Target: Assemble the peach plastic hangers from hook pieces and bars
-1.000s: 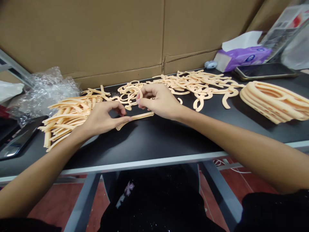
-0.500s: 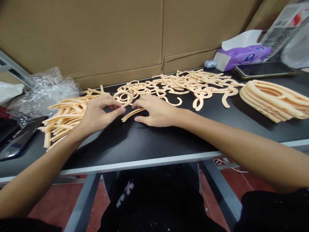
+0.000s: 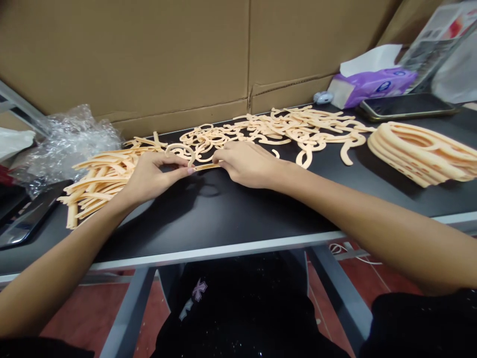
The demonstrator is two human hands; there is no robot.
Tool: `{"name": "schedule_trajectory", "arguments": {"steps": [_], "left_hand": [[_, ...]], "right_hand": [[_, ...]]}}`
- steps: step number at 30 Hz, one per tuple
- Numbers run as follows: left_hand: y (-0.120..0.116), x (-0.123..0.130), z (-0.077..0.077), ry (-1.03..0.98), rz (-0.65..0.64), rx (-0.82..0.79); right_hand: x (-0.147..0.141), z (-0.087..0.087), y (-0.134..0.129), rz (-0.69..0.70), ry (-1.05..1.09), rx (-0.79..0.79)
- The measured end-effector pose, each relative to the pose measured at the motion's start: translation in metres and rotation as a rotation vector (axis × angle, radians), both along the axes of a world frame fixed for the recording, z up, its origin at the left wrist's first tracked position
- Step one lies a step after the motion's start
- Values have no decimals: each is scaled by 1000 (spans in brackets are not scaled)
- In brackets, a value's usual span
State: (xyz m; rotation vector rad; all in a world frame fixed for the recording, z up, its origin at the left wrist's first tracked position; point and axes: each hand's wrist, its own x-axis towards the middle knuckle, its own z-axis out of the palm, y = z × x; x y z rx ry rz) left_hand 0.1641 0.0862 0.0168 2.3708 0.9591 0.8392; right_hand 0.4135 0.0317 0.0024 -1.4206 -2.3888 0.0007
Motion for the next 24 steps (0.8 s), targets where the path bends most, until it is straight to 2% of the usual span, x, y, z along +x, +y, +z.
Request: {"name": "schedule_trajectory", "arguments": {"steps": [5, 9, 12, 14, 17, 19, 21, 24], "left_hand": [[3, -1, -1, -35, -80, 36], [5, -1, -6, -19, -171, -29], [5, -2, -8, 19, -200, -28], [5, -1, -7, 31, -197, -19], [4, -1, -6, 46, -199, -34], [3, 0, -7, 44, -203, -59], [2, 1, -9, 33, -208, -84], [3, 2, -11, 16, -230, -113]], "right_hand": [[2, 8, -2, 50, 56, 46], [-4, 11, -6, 32, 240, -17], [-8, 15, -8, -55, 490, -141], [-8, 19, -9, -61, 704, -254], [-8, 23, -9, 38, 1035, -350], [-9, 22, -8, 103, 1184, -371], [-12, 19, -7, 107, 1217, -379], [-16, 11, -4, 7, 1057, -373]]}}
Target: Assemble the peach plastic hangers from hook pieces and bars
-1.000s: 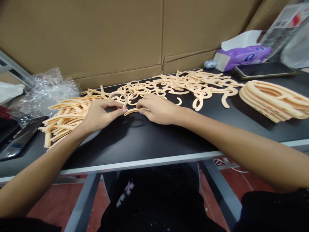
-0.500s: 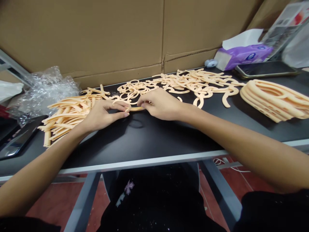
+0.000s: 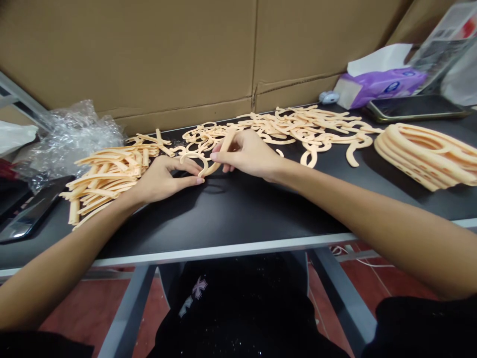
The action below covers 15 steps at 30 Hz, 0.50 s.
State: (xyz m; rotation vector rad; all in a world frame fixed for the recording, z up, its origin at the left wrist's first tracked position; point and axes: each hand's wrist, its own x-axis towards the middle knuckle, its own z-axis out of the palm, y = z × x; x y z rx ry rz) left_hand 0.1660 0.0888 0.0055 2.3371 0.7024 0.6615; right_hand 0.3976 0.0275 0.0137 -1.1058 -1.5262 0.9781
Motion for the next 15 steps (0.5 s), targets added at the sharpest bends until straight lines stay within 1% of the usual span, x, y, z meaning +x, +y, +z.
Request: {"name": "schedule_trajectory", "arguments": {"steps": [2, 4, 7, 10, 13, 15], "left_hand": [[1, 0, 0, -30, -17, -1], [1, 1, 2, -66, -8, 20], [1, 0, 6, -81, 61, 49], [1, 0, 8, -72, 134, 10], [0, 2, 6, -83, 130, -47], [-2, 4, 4, -113, 98, -72]], "right_hand": [[-2, -2, 1, -39, -145, -14], [-4, -2, 1, -70, -197, -36], [-7, 3, -1, -98, -155, -111], [-7, 8, -5, -136, -112, -154], [-6, 8, -6, -170, -69, -164], [-5, 6, -5, -149, -56, -177]]}}
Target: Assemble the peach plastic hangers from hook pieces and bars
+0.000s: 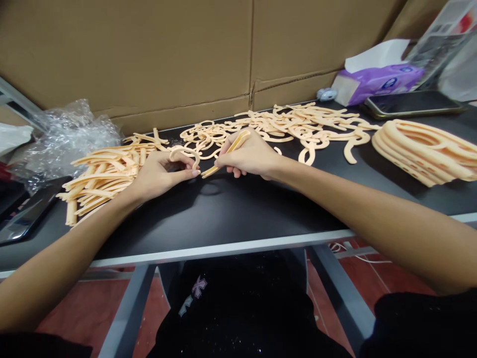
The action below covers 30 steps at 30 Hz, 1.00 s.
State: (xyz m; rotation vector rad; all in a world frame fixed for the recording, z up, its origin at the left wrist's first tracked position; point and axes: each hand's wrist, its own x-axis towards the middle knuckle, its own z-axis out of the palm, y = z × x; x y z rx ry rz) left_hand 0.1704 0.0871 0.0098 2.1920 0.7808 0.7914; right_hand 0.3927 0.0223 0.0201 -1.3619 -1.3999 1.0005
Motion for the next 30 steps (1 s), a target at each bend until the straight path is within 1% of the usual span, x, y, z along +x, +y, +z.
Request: {"name": "schedule_trajectory", "arguments": {"steps": [3, 8, 13, 18, 25, 30], "left_hand": [[-2, 2, 1, -15, -36, -27], [-4, 2, 6, 10, -17, 9], [-4, -1, 6, 60, -24, 107], [-7, -4, 3, 100, 5, 270], [-7, -6, 4, 88, -14, 478], [-4, -7, 1, 125, -55, 551]], "right_hand": [[2, -3, 2, 57, 8, -32], [4, -4, 3, 50, 25, -51], [5, -4, 3, 81, 28, 41], [5, -5, 3, 104, -36, 143], [1, -6, 3, 50, -47, 157], [1, -7, 2, 60, -49, 171]]}}
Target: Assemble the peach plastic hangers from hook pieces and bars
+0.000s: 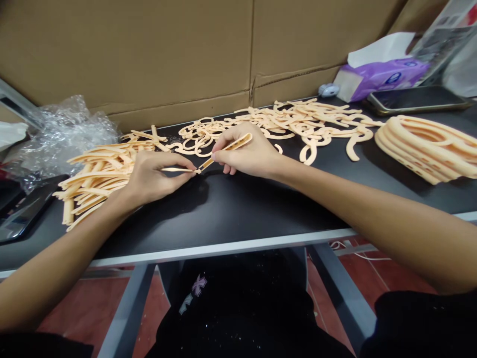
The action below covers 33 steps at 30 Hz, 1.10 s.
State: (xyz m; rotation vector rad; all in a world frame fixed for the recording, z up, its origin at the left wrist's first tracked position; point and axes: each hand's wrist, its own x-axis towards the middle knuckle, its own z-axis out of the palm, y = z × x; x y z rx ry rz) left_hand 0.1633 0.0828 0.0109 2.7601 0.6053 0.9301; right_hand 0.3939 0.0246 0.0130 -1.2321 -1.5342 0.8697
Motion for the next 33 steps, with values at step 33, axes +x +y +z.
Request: {"name": "schedule_trajectory", "arguments": {"steps": [33], "left_hand": [[4, -1, -11, -5, -125, 235]], "right_hand": [[2, -14, -8, 18, -522, 530]]}}
